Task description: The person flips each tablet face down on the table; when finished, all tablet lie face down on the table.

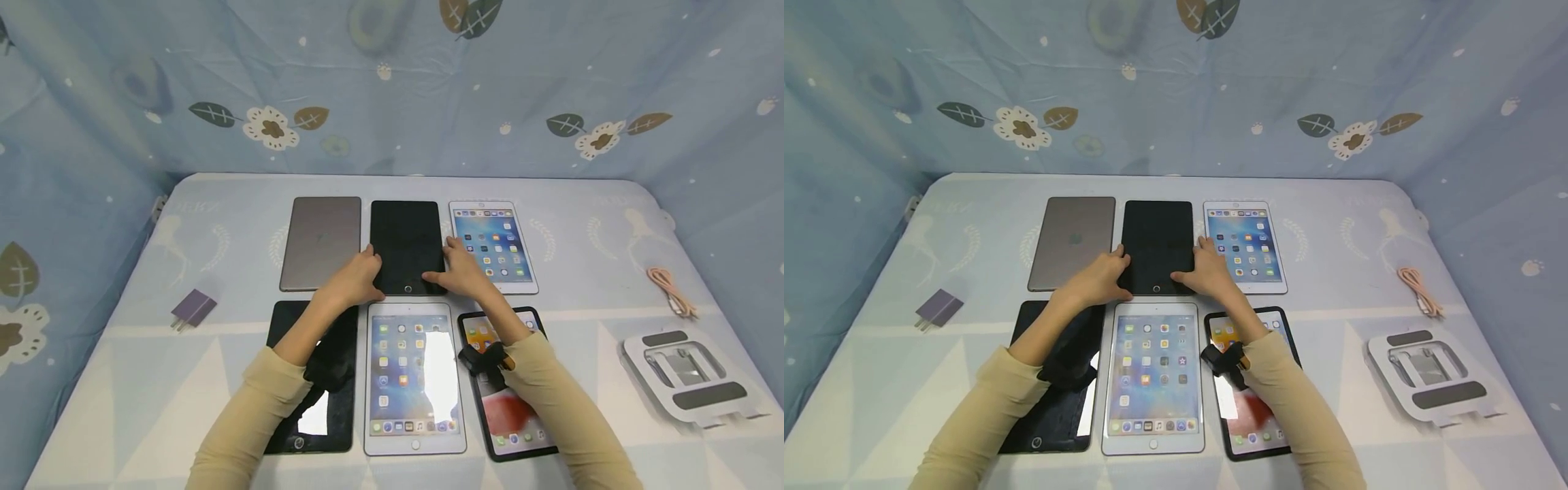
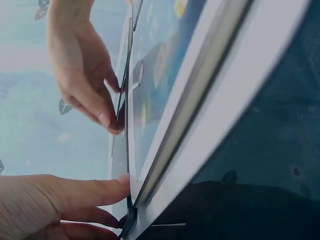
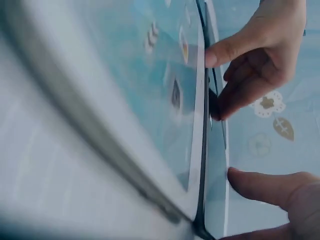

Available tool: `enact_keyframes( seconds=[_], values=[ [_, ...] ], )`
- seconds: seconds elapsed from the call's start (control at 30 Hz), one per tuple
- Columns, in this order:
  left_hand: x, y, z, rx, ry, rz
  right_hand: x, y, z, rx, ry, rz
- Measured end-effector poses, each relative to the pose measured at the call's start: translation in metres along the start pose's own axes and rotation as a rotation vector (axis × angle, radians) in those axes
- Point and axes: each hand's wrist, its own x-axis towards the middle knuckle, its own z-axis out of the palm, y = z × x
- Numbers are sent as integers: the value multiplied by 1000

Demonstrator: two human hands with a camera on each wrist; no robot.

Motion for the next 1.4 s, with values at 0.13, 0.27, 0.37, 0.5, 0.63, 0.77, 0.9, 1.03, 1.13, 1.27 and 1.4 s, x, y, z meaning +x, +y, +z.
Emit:
enact_keyframes(
  seconds=[0.13, 0.27, 0.37, 0.5, 0.63, 0.77, 0.9, 1.03, 1.13, 1.27, 1.4],
  values=[
    [-1, 0, 1, -1, 2, 3, 1, -3, 3, 182, 30, 41],
    [-2, -1, 1, -1, -9, 10, 0, -3, 4, 367, 52, 89],
    [-2, -1, 1, -6, -22, 18, -3, -6, 3, 451, 91, 126],
    [0, 1, -1, -13, -33, 36, -5, -12, 1, 593, 157, 125],
    [2, 3, -3, -20, -43, 57, -9, -16, -3, 706, 174, 84],
    [4, 7, -4, -42, -67, 71, -16, -16, -10, 688, 204, 33],
    [9, 13, -3, -66, -97, 82, -24, -15, -20, 642, 225, -10],
    [15, 19, -1, -67, -115, 104, -29, -13, -28, 600, 235, -28],
    [18, 24, 0, -53, -117, 123, -32, -13, -31, 588, 247, -39],
    [23, 28, 2, -57, -110, 153, -36, -15, -36, 561, 269, -54],
    [26, 30, 4, -75, -115, 172, -40, -18, -40, 526, 283, -82]
  ],
)
